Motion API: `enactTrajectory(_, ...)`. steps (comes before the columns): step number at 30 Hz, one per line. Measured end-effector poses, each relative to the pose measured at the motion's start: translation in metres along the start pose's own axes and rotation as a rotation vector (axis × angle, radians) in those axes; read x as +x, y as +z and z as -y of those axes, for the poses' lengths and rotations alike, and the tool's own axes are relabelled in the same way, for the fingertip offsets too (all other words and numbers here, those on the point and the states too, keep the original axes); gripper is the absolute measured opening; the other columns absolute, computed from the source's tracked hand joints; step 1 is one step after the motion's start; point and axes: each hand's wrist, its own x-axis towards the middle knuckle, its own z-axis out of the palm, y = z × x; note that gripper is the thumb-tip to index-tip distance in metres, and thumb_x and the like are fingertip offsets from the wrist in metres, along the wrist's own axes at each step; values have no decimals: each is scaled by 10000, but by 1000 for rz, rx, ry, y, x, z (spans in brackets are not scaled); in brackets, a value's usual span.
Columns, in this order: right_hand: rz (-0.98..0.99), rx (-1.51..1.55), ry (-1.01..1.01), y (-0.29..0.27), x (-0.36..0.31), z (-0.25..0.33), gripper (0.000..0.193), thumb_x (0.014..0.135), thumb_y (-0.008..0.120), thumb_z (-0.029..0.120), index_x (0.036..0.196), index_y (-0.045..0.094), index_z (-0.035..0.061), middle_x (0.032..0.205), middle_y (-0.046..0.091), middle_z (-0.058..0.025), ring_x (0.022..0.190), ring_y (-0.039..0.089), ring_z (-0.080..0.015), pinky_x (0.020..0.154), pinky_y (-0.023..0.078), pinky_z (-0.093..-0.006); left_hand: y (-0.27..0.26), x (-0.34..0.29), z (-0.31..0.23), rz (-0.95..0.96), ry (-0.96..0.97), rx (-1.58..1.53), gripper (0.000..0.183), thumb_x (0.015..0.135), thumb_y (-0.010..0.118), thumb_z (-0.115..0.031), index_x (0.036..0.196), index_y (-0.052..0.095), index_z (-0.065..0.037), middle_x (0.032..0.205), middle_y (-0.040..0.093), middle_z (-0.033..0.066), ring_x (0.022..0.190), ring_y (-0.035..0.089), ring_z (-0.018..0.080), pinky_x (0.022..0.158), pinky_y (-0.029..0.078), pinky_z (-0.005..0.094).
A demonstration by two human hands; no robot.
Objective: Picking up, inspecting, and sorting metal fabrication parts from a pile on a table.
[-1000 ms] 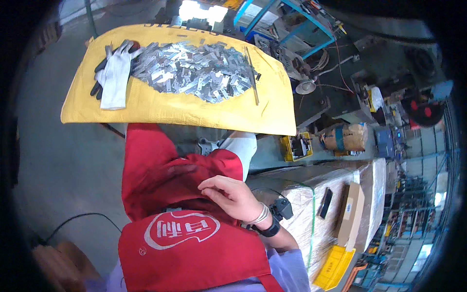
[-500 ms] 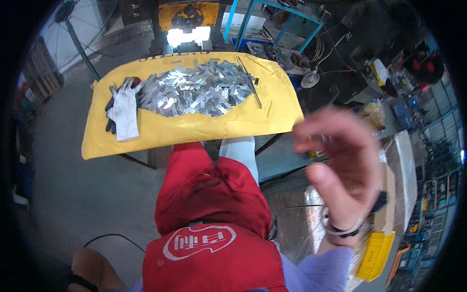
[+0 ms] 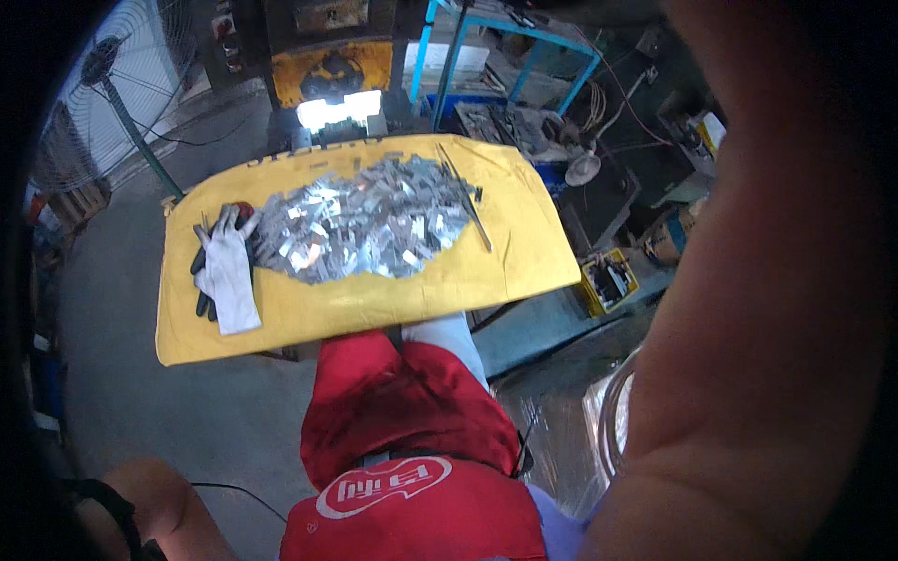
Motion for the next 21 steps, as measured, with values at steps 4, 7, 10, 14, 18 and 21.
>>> enactTrajectory(4,-60,14,1,6,4,-22,780,788,626,458,1405,255,157,1395,310,-232,1280,333,-394,968,399,-474,-2,17,0,43,69,-3,31,830,498,-68,814,508,-44,788,524,84,616,500,164,535,409,297)
enactTrajectory(7,-120,48,48,0,-3,-34,772,790,625,455,1404,261,159,1398,304,-234,1285,324,-396,975,390,-480,6,34,10,117,134,12,43,843,497,-78,849,520,-43,824,542,89,646,519,167,556,429,302)
enactTrajectory(10,-111,56,281,23,-31,-53,705,808,613,417,1379,312,133,1396,309,-234,1288,325,-387,990,368,-489,10,44,18,132,181,66,66,855,496,-88,885,532,-41,860,559,94,676,537,170,576,450,306)
enactTrajectory(14,-118,357,762,68,-97,-70,487,784,659,310,1158,511,37,1279,418,-198,1178,444,-294,966,388,-380,1,40,36,133,248,72,102,872,495,-102,932,548,-39,909,583,101,715,562,175,604,478,311)
enactTrajectory(18,145,610,1128,89,-148,-71,163,809,599,39,967,600,-2,1015,588,-127,1006,540,-215,885,409,-324,-41,45,94,-955,-335,642,153,870,525,-97,1001,555,-24,918,601,86,744,578,159,647,490,297)
enactTrajectory(21,339,706,1105,119,-169,-60,94,813,579,-22,898,619,-16,894,633,-93,878,588,-190,802,437,-290,-108,-5,145,-987,-752,1525,345,815,596,-89,1124,492,22,1027,567,170,852,592,248,749,485,335)
